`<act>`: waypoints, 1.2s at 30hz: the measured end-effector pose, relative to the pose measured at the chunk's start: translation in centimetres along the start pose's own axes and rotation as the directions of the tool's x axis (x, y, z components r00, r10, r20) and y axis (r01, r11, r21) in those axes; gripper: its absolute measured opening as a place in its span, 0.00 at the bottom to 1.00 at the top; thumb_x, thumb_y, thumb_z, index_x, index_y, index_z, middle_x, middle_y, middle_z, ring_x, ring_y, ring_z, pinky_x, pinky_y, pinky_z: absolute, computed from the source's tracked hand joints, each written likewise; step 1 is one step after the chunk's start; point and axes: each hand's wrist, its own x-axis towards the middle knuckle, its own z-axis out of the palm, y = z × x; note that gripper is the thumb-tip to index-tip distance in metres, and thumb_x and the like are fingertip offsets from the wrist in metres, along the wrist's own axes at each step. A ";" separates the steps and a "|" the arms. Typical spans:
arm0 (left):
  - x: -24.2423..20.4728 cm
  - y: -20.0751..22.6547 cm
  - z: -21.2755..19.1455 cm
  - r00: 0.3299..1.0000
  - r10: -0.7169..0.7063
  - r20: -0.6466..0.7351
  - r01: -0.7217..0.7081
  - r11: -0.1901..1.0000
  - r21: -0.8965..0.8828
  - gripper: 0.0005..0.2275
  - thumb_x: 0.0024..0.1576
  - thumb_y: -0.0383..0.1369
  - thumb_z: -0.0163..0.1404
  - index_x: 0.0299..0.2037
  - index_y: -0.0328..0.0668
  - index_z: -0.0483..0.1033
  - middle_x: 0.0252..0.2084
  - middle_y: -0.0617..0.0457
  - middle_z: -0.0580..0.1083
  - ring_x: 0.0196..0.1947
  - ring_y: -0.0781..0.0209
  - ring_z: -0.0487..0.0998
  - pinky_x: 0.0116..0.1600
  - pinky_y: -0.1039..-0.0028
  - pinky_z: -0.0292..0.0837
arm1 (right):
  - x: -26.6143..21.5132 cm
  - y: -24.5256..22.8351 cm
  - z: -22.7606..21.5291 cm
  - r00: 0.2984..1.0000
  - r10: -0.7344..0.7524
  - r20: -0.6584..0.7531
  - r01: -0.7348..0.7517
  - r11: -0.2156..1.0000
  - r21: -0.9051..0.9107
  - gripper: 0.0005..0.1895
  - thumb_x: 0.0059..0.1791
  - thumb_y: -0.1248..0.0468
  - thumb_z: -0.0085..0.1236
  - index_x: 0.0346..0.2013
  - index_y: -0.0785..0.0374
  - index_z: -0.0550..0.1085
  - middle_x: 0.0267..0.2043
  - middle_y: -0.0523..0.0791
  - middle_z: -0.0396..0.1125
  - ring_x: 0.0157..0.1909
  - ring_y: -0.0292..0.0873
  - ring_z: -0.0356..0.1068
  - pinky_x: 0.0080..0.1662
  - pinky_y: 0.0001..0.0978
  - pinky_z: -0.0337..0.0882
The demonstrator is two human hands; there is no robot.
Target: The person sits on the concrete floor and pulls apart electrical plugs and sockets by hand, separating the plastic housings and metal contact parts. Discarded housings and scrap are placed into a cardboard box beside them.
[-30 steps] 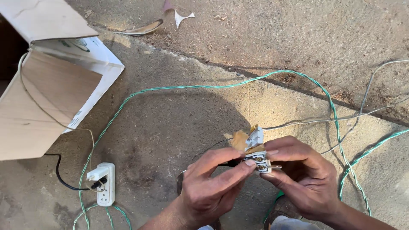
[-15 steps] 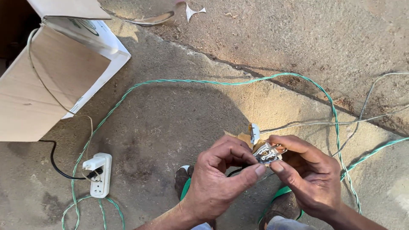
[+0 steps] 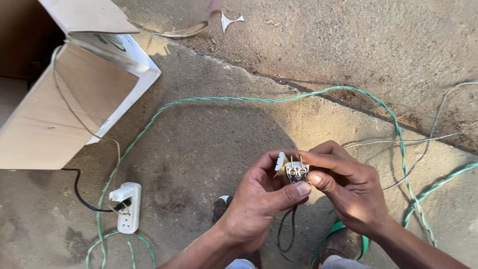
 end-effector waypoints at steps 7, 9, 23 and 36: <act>-0.3 0.7 1.0 1.000 -0.013 -0.026 0.010 0.992 -0.128 0.12 0.56 0.24 0.58 0.47 0.41 0.70 0.42 0.55 0.76 0.43 0.66 0.80 0.50 0.70 0.82 | -1.5 0.0 1.8 0.935 0.119 -0.333 -0.076 0.987 0.140 0.16 0.47 0.72 0.63 0.49 0.67 0.76 0.40 0.47 0.72 0.43 0.40 0.73 0.48 0.31 0.75; -0.2 0.3 1.0 0.992 0.121 -0.028 -0.123 0.983 -0.134 0.11 0.59 0.21 0.58 0.47 0.37 0.70 0.43 0.50 0.77 0.43 0.61 0.80 0.50 0.71 0.79 | -2.0 -0.2 1.5 0.949 -0.244 -0.198 0.244 0.969 -0.026 0.10 0.49 0.71 0.65 0.45 0.65 0.78 0.39 0.44 0.74 0.42 0.35 0.74 0.49 0.27 0.73; 0.8 0.6 4.0 0.994 0.082 -0.075 -0.097 0.968 -0.231 0.09 0.60 0.26 0.51 0.49 0.44 0.69 0.44 0.54 0.76 0.44 0.63 0.79 0.49 0.66 0.79 | -0.4 -4.7 1.4 0.943 -0.229 -0.240 0.113 0.902 -0.417 0.08 0.43 0.68 0.66 0.36 0.62 0.78 0.37 0.42 0.75 0.39 0.34 0.76 0.42 0.26 0.74; 2.0 0.5 3.9 0.785 0.619 0.025 -0.557 0.687 0.467 0.05 0.62 0.25 0.52 0.44 0.30 0.73 0.64 0.51 0.71 0.61 0.64 0.73 0.62 0.71 0.73 | -0.7 -2.7 1.3 0.960 0.043 -0.276 0.000 0.988 0.152 0.07 0.50 0.74 0.59 0.41 0.65 0.72 0.42 0.43 0.65 0.41 0.32 0.63 0.40 0.24 0.67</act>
